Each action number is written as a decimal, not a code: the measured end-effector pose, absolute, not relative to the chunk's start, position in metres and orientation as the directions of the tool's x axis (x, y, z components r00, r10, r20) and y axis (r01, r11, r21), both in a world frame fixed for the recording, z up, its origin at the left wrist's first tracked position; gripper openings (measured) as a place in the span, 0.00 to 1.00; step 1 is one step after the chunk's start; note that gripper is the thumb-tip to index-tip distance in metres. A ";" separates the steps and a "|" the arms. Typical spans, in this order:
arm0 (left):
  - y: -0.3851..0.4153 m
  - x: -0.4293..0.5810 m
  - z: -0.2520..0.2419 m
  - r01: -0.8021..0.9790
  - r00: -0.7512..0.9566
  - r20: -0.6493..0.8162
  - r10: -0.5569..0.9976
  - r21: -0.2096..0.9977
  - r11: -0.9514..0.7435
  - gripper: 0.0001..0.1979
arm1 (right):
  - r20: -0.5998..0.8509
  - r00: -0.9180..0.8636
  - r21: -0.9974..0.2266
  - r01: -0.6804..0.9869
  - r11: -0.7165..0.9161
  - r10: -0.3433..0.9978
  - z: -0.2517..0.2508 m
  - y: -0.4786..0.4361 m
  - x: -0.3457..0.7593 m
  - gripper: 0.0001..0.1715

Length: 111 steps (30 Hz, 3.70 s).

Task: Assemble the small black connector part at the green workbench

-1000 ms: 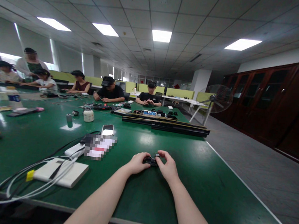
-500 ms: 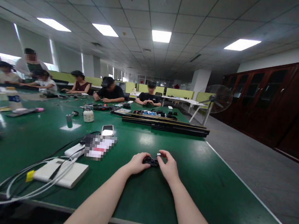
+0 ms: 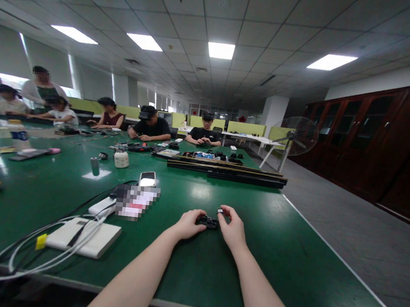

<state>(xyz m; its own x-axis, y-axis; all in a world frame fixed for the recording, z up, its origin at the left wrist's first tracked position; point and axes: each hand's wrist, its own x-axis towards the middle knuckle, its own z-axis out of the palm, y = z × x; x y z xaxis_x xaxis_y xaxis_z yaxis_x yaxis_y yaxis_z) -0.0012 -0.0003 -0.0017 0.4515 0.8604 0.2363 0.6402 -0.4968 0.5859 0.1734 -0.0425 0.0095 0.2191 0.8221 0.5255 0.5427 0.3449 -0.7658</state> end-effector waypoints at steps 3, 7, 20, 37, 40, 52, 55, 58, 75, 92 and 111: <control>0.000 -0.001 -0.002 0.634 0.456 0.235 0.858 0.592 -0.499 0.22 | 0.524 0.235 -0.771 0.539 0.339 0.819 0.010 -0.042 0.174 0.18; 0.000 -0.002 -0.002 0.626 0.451 0.236 0.861 0.603 -0.494 0.21 | 0.521 0.258 -0.781 0.529 0.332 0.814 0.010 -0.042 0.175 0.18; -0.003 -0.001 0.001 0.639 0.453 0.230 0.861 0.590 -0.493 0.21 | 0.531 0.316 -0.794 0.509 0.332 0.786 0.009 -0.039 0.181 0.20; -0.003 -0.001 0.001 0.627 0.430 0.227 0.874 0.621 -0.470 0.22 | 0.563 0.340 -0.776 0.531 0.340 0.753 0.009 -0.039 0.183 0.19; -0.004 -0.001 0.002 0.617 0.431 0.229 0.872 0.630 -0.471 0.21 | 0.563 0.339 -0.773 0.539 0.335 0.754 0.009 -0.039 0.183 0.19; -0.003 -0.001 0.001 0.614 0.433 0.225 0.873 0.635 -0.468 0.20 | 0.478 0.186 -0.728 0.630 0.269 0.859 -0.004 -0.036 0.181 0.09; -0.002 -0.001 0.000 0.614 0.438 0.228 0.870 0.631 -0.474 0.20 | 0.422 0.123 -0.760 0.589 0.276 0.898 -0.002 -0.037 0.178 0.09; -0.001 -0.001 -0.001 0.610 0.451 0.237 0.861 0.622 -0.491 0.20 | 0.406 0.058 -0.785 0.533 0.316 0.912 0.002 -0.040 0.174 0.13; -0.003 -0.001 0.002 0.594 0.456 0.254 0.853 0.627 -0.504 0.19 | 0.355 -0.047 -0.665 0.689 0.288 0.934 0.004 -0.042 0.171 0.13; 0.001 -0.001 -0.003 0.588 0.463 0.260 0.847 0.625 -0.513 0.18 | 0.332 0.008 -0.720 0.648 0.248 0.943 0.003 -0.041 0.174 0.17; 0.003 -0.001 -0.006 0.611 0.448 0.267 0.853 0.606 -0.510 0.21 | 0.245 -0.002 -0.764 0.615 0.195 0.969 0.001 -0.039 0.179 0.15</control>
<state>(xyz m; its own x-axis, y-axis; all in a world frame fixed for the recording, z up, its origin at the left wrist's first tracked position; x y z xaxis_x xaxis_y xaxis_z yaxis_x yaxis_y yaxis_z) -0.0014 0.0026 -0.0064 0.4476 0.8533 0.2674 0.6108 -0.5101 0.6056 0.1786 -0.0391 0.0009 -0.0020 0.9694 0.2454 0.6148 0.1947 -0.7643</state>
